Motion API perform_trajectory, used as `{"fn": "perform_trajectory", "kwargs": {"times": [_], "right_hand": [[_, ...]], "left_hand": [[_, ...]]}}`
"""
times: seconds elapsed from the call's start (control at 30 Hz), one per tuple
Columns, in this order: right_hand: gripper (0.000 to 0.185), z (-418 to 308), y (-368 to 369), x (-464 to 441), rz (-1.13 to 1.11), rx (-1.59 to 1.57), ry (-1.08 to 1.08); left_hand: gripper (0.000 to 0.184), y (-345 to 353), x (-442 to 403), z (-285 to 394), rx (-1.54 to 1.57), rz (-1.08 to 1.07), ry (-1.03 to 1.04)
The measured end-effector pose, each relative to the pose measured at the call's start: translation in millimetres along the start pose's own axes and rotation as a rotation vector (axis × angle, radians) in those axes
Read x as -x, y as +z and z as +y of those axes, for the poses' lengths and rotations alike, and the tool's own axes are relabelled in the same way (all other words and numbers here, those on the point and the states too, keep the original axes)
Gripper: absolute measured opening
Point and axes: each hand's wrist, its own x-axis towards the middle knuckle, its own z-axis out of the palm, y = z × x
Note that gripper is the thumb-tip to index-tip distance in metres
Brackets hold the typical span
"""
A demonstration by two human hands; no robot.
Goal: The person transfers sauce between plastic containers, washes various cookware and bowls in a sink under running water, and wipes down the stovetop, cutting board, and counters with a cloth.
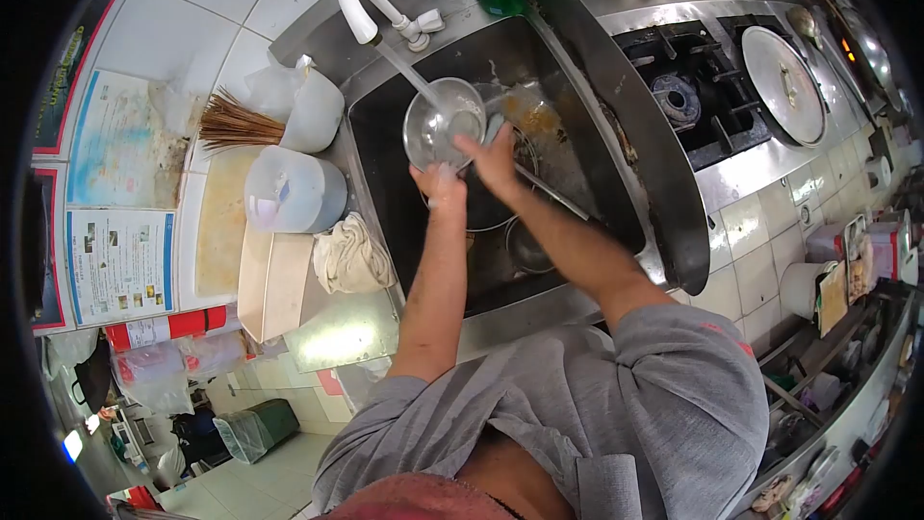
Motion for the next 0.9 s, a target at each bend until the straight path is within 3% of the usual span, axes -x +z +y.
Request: {"fn": "perform_trajectory", "kwargs": {"times": [0.03,0.07,0.1,0.13,0.17,0.2,0.23,0.3,0.33,0.37,0.4,0.43,0.47,0.5,0.57,0.6,0.63,0.7,0.77,0.8,0.87,0.9], "right_hand": [[0.067,-1.6,2.3,21.6,0.122,-0.027,-0.058],[0.057,-23.9,-10.1,32.7,0.137,0.063,-0.167],[0.057,-38.5,-22.7,25.9,0.133,0.063,-0.162],[0.051,-47.3,-38.3,15.6,0.014,0.181,-0.329],[0.046,-57.1,-48.8,3.6,-0.109,0.299,-0.494],[0.037,-70.2,-50.4,-19.6,-0.092,0.251,-0.694],[0.041,-84.1,-52.5,-41.1,-0.443,0.064,-0.366],[0.047,-92.7,-51.4,-69.2,-0.827,0.113,0.031],[0.047,-88.5,-50.8,-64.7,-0.827,0.113,0.033],[0.050,-79.3,-47.5,-56.4,-0.892,-0.093,0.311],[0.053,-66.7,-43.0,-47.3,-0.940,-0.302,0.588],[0.055,-43.2,-35.9,-31.1,-0.835,-0.491,0.688],[0.055,-18.9,-28.4,-8.5,-0.778,-0.595,0.678],[0.056,-4.0,-23.9,14.6,-0.720,-0.699,0.665],[0.053,-5.7,-20.7,64.7,-0.603,-0.613,0.317],[0.060,-2.9,-5.6,91.2,-0.328,-0.369,0.078],[0.058,-64.5,-34.1,88.7,-0.290,0.138,-0.458],[0.047,-64.8,-33.5,61.5,-0.223,0.218,-0.610],[0.031,-47.1,-35.1,30.1,-0.139,0.190,-0.399],[0.033,-36.0,-42.9,15.3,-0.128,0.196,-0.394],[0.045,3.8,-63.0,-4.2,-0.317,0.270,-0.110],[0.052,8.0,-75.9,-5.3,-0.346,0.323,-0.066]], "left_hand": [[0.033,3.2,12.2,-2.8,-0.042,0.071,-0.084],[0.033,-5.4,10.1,-7.7,-0.042,0.072,-0.085],[0.031,-21.0,4.3,-16.4,-0.061,-0.103,-0.274],[0.030,-35.4,3.3,-21.0,-0.081,-0.275,-0.466],[0.030,-40.8,10.7,-16.1,-0.086,-0.264,-0.472],[0.028,-38.1,19.8,-7.7,-0.133,-0.336,-0.531],[0.026,-38.1,28.1,-3.6,-0.178,-0.409,-0.592],[0.026,-42.2,36.3,-8.1,-0.165,-0.742,-0.403],[0.027,-45.4,47.6,-6.6,-0.030,-0.730,-0.424],[0.027,-47.3,61.1,-7.4,0.105,-0.717,-0.443],[0.029,-70.8,31.8,-59.9,-0.055,-0.866,-0.051],[0.029,-70.1,12.8,-73.2,-0.052,-0.866,-0.051],[0.029,-68.2,-2.6,-79.1,-0.747,-0.674,0.224],[0.032,-71.3,-6.7,-74.6,-0.740,-0.661,0.149],[0.039,-94.3,3.6,-56.6,-0.175,-0.693,-0.204],[0.043,-102.1,9.6,-49.2,-0.087,-0.681,-0.242],[0.041,-102.1,7.1,-53.8,-0.232,-0.560,-0.015],[0.039,-100.0,-0.7,-54.4,-0.514,-0.302,0.457],[0.034,-85.7,8.9,-40.5,-0.576,0.034,0.413],[0.034,-85.0,10.6,-32.5,-0.573,0.039,0.416],[0.029,-91.9,13.2,-13.6,-0.919,-0.003,0.380],[0.029,-92.3,19.1,-4.6,-0.918,0.002,0.382]]}}
